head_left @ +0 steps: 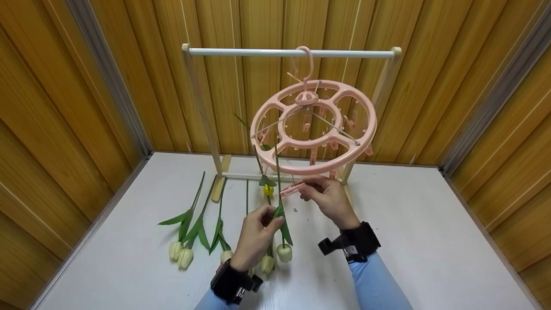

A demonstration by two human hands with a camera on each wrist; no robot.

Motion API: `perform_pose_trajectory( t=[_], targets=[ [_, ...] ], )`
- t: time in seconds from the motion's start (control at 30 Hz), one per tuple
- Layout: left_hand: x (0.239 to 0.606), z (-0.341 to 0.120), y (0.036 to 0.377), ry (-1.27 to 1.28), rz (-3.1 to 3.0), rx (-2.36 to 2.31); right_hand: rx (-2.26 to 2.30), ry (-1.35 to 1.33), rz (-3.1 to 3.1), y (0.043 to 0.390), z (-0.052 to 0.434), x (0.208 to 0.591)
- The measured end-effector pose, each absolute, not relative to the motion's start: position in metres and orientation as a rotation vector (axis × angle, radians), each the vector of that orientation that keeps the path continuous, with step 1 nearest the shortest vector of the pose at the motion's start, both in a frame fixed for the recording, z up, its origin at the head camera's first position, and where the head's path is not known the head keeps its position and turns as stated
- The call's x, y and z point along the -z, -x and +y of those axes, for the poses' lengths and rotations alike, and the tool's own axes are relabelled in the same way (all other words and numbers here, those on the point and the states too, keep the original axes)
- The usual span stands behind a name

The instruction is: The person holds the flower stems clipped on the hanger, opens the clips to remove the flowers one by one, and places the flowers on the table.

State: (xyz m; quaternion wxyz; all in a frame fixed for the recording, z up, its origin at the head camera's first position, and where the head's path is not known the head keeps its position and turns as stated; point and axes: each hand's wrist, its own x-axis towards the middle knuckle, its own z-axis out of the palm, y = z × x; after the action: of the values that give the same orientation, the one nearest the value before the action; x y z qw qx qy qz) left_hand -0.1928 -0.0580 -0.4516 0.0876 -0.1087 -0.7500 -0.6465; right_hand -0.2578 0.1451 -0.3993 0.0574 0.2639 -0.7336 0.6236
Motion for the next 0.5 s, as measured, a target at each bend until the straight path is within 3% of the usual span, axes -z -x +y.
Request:
perform_pose_trajectory(
  t=[0.5],
  targets=[
    [0.4551,-0.06,0.1916,0.318,-2.244,1.93,-1.911,-0.764,-2.244,0.2582,0.1455,0.4006]
  ],
)
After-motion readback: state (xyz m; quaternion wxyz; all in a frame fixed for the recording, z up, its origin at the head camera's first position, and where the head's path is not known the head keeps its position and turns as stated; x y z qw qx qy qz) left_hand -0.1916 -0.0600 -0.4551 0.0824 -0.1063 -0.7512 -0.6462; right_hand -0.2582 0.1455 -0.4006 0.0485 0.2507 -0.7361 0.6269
